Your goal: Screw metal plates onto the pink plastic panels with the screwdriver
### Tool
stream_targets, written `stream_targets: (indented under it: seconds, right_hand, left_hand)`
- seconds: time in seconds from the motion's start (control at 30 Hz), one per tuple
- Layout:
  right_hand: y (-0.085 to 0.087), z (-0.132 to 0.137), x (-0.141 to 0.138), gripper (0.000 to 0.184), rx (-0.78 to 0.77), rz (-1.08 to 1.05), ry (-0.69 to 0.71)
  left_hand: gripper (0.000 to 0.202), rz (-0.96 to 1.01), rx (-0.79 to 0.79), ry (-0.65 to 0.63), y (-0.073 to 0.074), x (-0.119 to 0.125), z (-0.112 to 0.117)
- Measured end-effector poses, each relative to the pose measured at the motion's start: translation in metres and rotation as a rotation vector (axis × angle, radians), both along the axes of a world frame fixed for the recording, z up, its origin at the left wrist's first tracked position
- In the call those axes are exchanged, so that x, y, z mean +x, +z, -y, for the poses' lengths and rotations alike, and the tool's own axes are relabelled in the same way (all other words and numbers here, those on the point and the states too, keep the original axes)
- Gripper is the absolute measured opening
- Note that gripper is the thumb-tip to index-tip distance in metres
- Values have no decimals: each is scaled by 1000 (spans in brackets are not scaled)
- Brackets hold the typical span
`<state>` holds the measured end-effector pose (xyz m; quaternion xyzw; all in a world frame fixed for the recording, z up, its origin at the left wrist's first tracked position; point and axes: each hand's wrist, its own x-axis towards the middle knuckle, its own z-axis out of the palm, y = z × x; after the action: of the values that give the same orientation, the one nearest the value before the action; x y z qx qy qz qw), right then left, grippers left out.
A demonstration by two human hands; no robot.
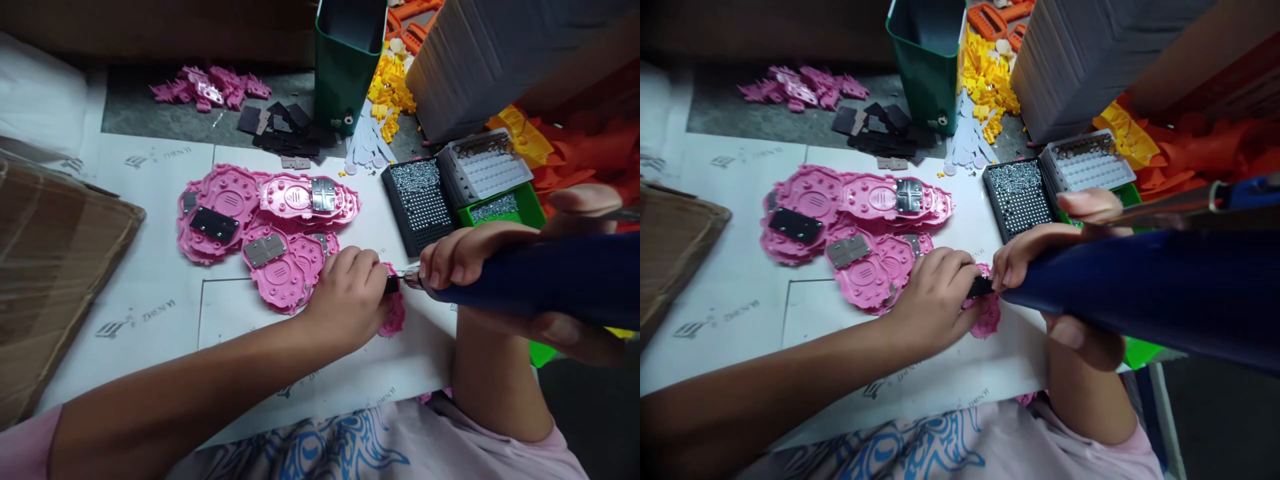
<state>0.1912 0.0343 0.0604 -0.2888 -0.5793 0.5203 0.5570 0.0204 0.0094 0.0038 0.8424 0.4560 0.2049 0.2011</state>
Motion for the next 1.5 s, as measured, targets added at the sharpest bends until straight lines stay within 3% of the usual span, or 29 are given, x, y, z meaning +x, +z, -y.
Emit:
stream_targets:
  seconds: [0.13,0.27,0.4,0.47,0.53,0.6,0.7,0.77,1.1,1.27,1.5]
  right_hand:
    - [2,6,-6,43,-28,49,-16]
    - [-2,-1,-10,56,6,-25,-30]
    - [-4,-16,3,60,109,-95,89]
    - [-1,-22,15,54,125,-82,65]
    - [2,-28,28,37,131,-45,-101]
    - [2,-35,37,17,186,-71,-385]
    - [-4,-49,44,20,237,-142,-783]
    - [-10,-58,45,20,214,-143,-898]
    - [-20,-68,44,20,201,-107,-899]
    - [-19,-67,46,37,203,-81,-861]
    - [-14,-65,35,15,161,-126,-858]
  left_hand:
    - [15,-90,3,42,3,4,1]
    - [16,-132,1,55,4,5,-1]
    - [15,-121,28,34,1,2,-2]
    - [21,-102,53,19,-1,0,-2]
    - [26,-84,67,0,-2,-1,-1]
    - [30,-70,63,-29,-3,-2,1]
    - [36,-54,48,-72,-3,-4,2]
    - [40,-49,40,-87,-3,-4,3]
    - [33,-35,53,-79,-2,-5,3]
    - [34,-50,38,-71,-2,-4,2]
    - [37,-46,33,-72,-2,-4,1]
